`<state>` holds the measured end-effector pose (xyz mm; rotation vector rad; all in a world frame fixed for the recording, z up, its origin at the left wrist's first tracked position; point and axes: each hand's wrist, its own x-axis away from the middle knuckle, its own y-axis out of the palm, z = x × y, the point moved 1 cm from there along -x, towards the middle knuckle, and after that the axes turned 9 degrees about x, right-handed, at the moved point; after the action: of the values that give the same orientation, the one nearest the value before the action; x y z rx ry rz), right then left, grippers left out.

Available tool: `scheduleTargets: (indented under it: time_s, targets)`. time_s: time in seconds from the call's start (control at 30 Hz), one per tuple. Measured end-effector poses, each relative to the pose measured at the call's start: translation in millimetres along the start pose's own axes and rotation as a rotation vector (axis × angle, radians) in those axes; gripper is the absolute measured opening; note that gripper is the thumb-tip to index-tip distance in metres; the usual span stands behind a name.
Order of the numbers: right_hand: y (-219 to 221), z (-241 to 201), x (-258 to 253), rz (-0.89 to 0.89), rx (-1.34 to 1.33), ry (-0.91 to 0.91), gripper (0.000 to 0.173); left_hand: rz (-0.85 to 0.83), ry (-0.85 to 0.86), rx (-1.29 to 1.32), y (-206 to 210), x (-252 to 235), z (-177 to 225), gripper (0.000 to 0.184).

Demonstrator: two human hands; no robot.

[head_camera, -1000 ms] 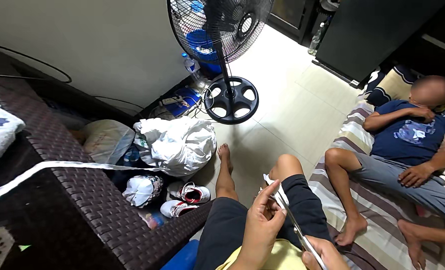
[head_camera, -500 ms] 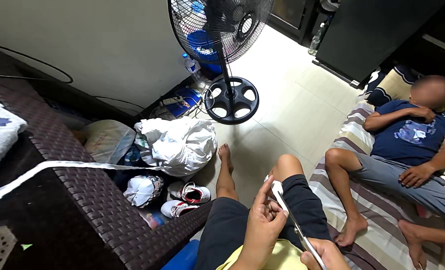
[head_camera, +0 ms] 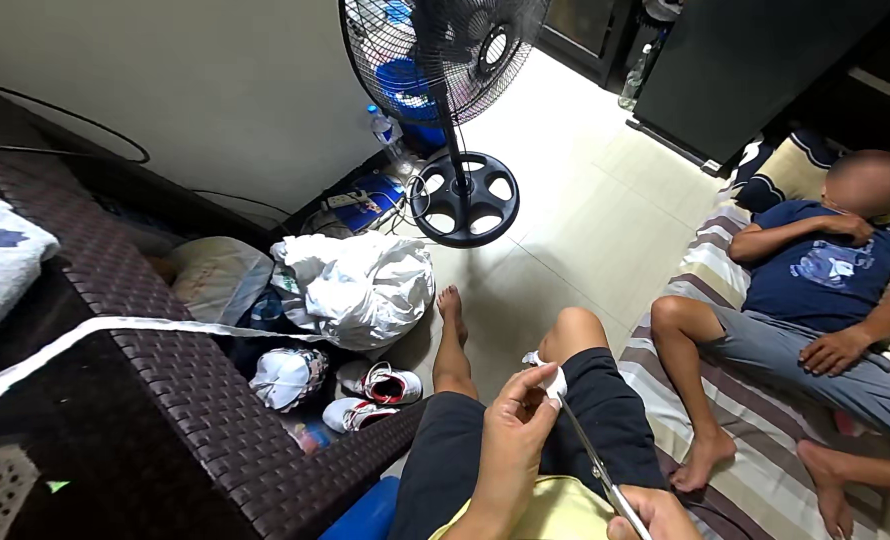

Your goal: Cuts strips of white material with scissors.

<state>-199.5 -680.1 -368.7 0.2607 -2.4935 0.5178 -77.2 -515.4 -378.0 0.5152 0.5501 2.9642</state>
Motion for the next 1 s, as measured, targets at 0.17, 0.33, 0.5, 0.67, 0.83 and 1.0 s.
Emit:
scheduleTargets:
  time_s: [0.17,0.33,0.5,0.67,0.83,1.0]
  targets:
    - [0,0,-6,-0.034,-0.001,-0.034,0.060,-0.030,-0.005,0.059,5,6,-5,0.054]
    - [1,-2,-13,-0.036,-0.011,-0.035,0.069,-0.028,-0.005,0.073,8,11,-10,0.060]
    - [3,-4,-13,0.002,-0.028,-0.047,0.059,-0.016,0.009,0.079,10,10,-12,0.059]
    - [3,-5,-12,0.028,-0.041,-0.031,0.055,-0.014,0.009,0.089,10,10,-11,0.060]
    - [4,-6,-13,0.048,-0.061,-0.051,0.052,-0.011,0.008,0.091,12,11,-12,0.062]
    - [3,-5,-11,0.050,-0.044,-0.024,0.048,-0.050,-0.034,0.149,9,10,-12,0.067]
